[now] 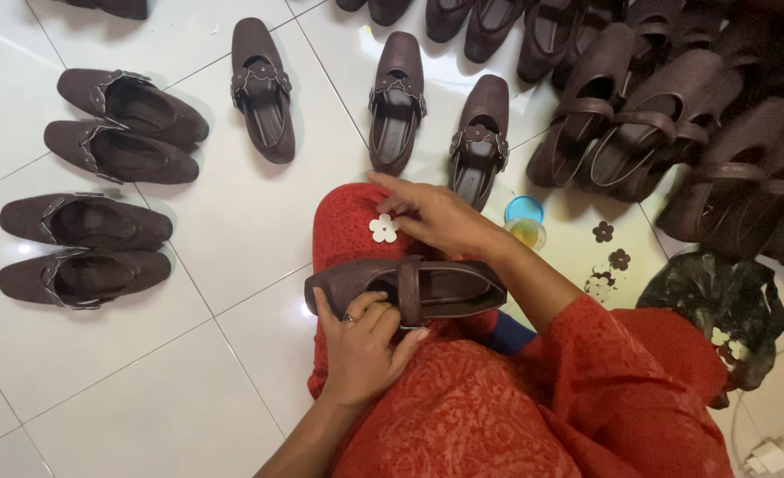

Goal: The person sits on the floor and attaches small flower-shaped decorations to the straps of brown shoes using adhesive from a small container. They pick up each shoe, apply the decorations, and place the finished shoes back on the floor.

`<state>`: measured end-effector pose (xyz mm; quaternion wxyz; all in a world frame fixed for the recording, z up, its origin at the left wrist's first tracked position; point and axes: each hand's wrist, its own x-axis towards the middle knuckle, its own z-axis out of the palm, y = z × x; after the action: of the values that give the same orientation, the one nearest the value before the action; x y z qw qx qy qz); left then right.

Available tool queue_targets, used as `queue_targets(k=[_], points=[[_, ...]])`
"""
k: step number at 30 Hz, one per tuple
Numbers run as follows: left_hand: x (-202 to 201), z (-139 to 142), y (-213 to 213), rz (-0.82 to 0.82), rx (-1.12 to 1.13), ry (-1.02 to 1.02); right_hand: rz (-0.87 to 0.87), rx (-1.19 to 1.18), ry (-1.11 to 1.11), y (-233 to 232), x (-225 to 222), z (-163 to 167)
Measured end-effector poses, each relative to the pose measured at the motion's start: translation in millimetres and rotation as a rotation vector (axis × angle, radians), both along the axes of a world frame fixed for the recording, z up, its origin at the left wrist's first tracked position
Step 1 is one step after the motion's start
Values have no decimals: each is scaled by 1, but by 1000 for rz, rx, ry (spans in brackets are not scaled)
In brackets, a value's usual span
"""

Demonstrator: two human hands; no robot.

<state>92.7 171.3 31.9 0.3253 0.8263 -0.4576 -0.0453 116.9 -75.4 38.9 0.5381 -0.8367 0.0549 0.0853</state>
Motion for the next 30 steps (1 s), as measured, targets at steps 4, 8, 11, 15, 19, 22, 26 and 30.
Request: queue_targets(k=[4,8,11,15,19,22,26,30], points=[[5,-2,1,-7,6,13,18,-95,-5,1,3,0],[7,-4,0,-13,7,4,-61,10,24,2,2,4],[7,-4,-2,-16,10,4,-94,76,-31,-5,-9,20],[7,-8,-3,-14,-5,-6,-208,72,-186,-22,-51,55],[4,-13,-4,-21,-27,-47,-228,-93,-447,-22,-88,70],[2,-17,-4,-38,-50,-81,-232,-97,-543,-15,-98,67],[4,-19,-6,-33,-70,-110,-243,-83,-621,-3,-106,66],[11,-18,-9,-65,-90,-79,-229,-62,-643,5,-107,75]])
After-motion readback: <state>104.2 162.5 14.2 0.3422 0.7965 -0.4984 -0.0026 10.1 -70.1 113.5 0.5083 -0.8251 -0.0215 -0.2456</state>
